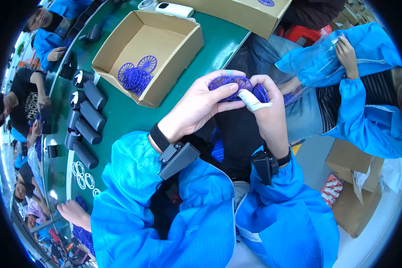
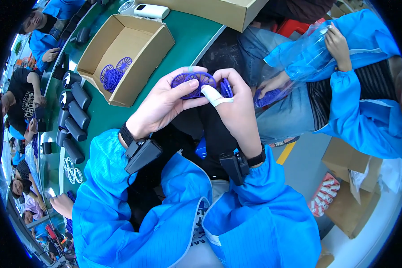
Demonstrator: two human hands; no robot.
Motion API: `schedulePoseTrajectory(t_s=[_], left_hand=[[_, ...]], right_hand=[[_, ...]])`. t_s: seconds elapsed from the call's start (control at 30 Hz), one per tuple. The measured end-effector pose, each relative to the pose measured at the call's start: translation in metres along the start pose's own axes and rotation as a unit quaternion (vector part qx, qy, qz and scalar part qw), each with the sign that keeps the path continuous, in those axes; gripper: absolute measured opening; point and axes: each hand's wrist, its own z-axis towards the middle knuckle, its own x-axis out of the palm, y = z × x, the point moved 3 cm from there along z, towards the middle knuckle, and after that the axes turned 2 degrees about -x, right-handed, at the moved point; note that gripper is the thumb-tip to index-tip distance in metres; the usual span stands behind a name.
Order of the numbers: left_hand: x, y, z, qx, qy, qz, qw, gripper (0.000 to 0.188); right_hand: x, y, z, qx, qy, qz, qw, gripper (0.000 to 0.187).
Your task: The person picks up a purple fan guard from a box to inspect it, then opens a plastic bag to pour more guards into the box. They continue picking up and inspecting the purple fan guards throughout the video.
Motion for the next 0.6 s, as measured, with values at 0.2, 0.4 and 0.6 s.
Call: schedulePoseTrajectory(t_s=[0.2, 0.4, 0.6], left_hand=[[-0.005, -0.004, 0.0, 0.002, -0.044, -0.104, 0.994, 0.028], [-0.008, -0.004, -0.001, 0.111, -0.068, 0.066, 0.989, 0.026], [-0.01, -0.005, 0.0, 0.12, -0.083, 0.055, 0.988, 0.026]], right_hand=[[-0.003, 0.024, -0.002, -0.371, -0.008, -0.325, 0.87, 0.029], [-0.003, 0.02, 0.001, -0.318, -0.001, -0.283, 0.905, 0.028], [-0.002, -0.001, 0.0, 0.075, 0.042, 0.199, 0.976, 0.016]])
